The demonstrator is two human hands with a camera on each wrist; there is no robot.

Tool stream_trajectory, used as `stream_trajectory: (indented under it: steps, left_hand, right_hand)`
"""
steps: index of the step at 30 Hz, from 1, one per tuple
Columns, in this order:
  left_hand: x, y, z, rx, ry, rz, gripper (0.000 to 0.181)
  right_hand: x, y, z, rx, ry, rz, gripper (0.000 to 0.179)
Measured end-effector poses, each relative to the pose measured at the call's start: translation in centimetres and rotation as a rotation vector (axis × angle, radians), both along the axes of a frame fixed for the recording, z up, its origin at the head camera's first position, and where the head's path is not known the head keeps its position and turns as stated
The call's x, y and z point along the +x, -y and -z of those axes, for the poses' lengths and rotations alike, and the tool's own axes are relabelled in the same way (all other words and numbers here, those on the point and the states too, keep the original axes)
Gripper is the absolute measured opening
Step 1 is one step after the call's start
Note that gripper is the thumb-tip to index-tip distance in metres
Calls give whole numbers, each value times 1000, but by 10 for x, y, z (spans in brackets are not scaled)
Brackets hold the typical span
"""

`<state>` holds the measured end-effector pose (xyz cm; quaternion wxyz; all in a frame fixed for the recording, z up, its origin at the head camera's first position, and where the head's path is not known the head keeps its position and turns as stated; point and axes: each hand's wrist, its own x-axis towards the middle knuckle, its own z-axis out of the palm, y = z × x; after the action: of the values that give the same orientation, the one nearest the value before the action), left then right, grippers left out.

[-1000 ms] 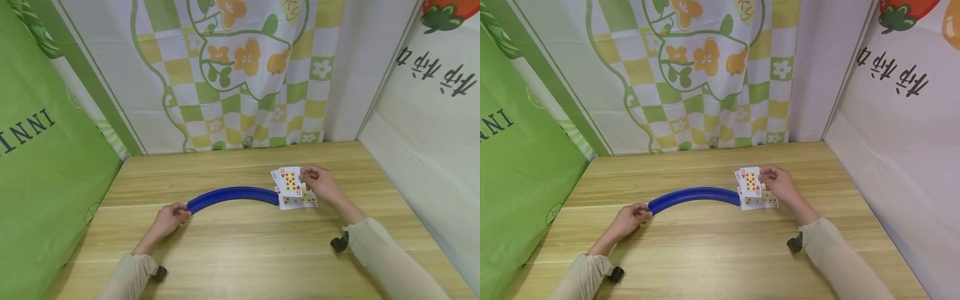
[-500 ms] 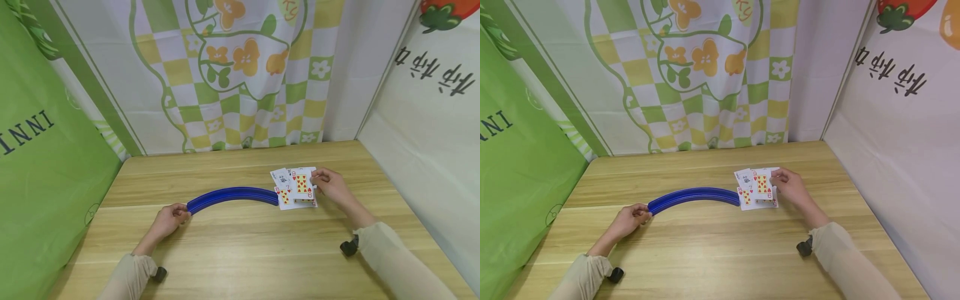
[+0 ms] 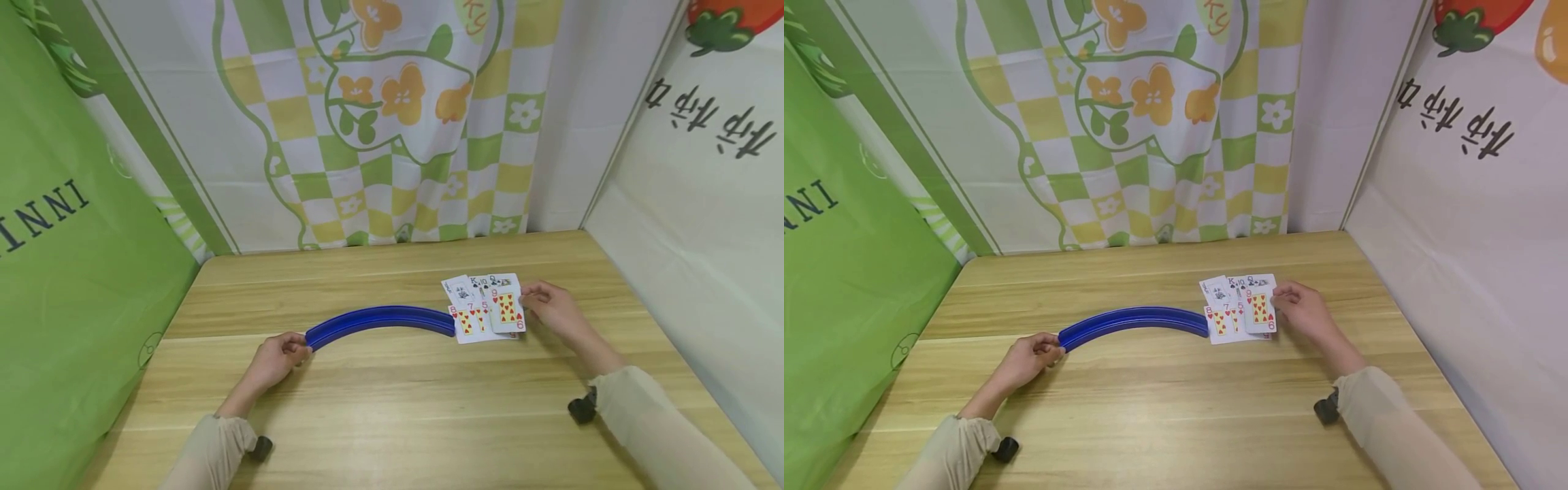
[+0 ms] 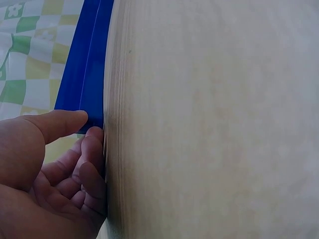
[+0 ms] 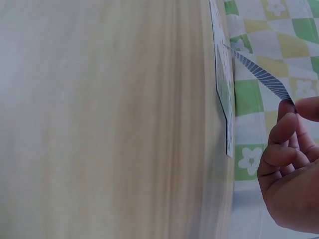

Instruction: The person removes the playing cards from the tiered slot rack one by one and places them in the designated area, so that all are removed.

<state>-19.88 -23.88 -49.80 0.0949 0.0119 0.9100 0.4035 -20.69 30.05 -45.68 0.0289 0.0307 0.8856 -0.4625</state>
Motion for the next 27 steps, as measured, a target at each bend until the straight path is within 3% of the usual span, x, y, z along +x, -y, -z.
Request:
stream_trajectory:
  steps: [11, 27]
  left_hand:
    - [1, 0, -2, -9, -2, 6, 31]
    - [1, 3, -2, -3, -26, 39, 29]
  right_hand:
    - [1, -10, 2, 96, 41, -41, 42]
    - [2, -24, 3, 77, 135, -55, 39]
